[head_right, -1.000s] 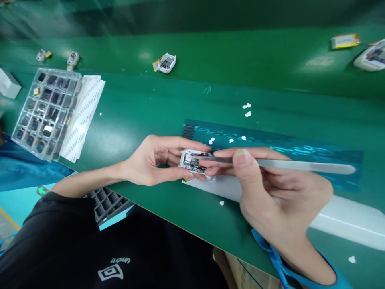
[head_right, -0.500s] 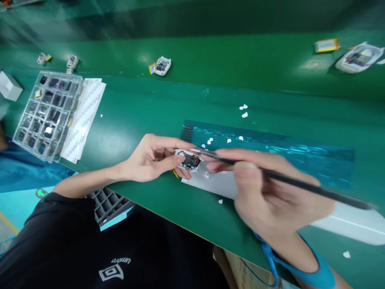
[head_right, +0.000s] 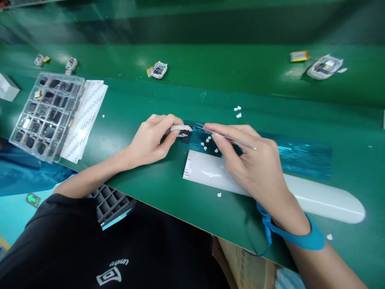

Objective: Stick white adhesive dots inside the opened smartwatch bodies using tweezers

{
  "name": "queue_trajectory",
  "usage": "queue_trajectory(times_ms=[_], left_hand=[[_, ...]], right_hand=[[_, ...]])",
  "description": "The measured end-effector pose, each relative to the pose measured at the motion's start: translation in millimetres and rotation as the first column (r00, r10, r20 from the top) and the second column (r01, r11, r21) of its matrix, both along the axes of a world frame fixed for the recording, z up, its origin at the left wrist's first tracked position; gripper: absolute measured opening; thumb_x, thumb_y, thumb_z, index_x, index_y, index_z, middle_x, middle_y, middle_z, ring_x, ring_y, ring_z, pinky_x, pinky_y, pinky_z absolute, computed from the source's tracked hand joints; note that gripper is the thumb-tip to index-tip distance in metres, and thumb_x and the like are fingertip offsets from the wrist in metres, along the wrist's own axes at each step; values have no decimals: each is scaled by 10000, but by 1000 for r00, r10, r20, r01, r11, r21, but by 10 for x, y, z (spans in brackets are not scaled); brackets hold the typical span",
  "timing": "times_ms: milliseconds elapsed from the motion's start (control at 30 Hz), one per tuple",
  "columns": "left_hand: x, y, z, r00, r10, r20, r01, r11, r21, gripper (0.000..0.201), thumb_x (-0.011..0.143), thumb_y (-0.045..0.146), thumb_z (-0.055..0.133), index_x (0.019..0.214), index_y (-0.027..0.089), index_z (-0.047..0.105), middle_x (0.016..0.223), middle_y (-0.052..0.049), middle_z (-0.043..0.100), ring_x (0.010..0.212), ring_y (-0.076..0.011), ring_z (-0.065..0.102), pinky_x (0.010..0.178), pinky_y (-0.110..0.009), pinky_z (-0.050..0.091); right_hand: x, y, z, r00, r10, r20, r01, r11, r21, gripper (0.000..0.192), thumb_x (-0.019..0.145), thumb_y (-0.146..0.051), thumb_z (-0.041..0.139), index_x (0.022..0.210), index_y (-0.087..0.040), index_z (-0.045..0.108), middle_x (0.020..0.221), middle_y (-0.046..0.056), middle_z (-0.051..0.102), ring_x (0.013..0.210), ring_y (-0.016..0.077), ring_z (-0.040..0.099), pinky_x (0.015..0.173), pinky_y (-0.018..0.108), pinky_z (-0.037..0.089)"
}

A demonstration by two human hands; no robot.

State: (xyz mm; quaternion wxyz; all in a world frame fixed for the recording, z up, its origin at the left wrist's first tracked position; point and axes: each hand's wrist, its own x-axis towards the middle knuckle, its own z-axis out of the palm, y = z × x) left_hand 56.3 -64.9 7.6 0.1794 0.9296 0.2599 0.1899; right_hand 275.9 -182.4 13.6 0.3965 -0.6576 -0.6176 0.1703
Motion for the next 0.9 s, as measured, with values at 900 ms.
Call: queue_trajectory(times_ms=[900], left_hand=[[20,95,10,924,-369,-100,382,902,200,282,1067,97,361,1084,182,630,1071,-66,773,1068,-203,711,1302,-537,418]], right_hand=[[151,134,23,859,-142,492,-68,921,384,332,1003,-176,676,1297,-308,752,1065,6,835,784,165,783,658,294,576]])
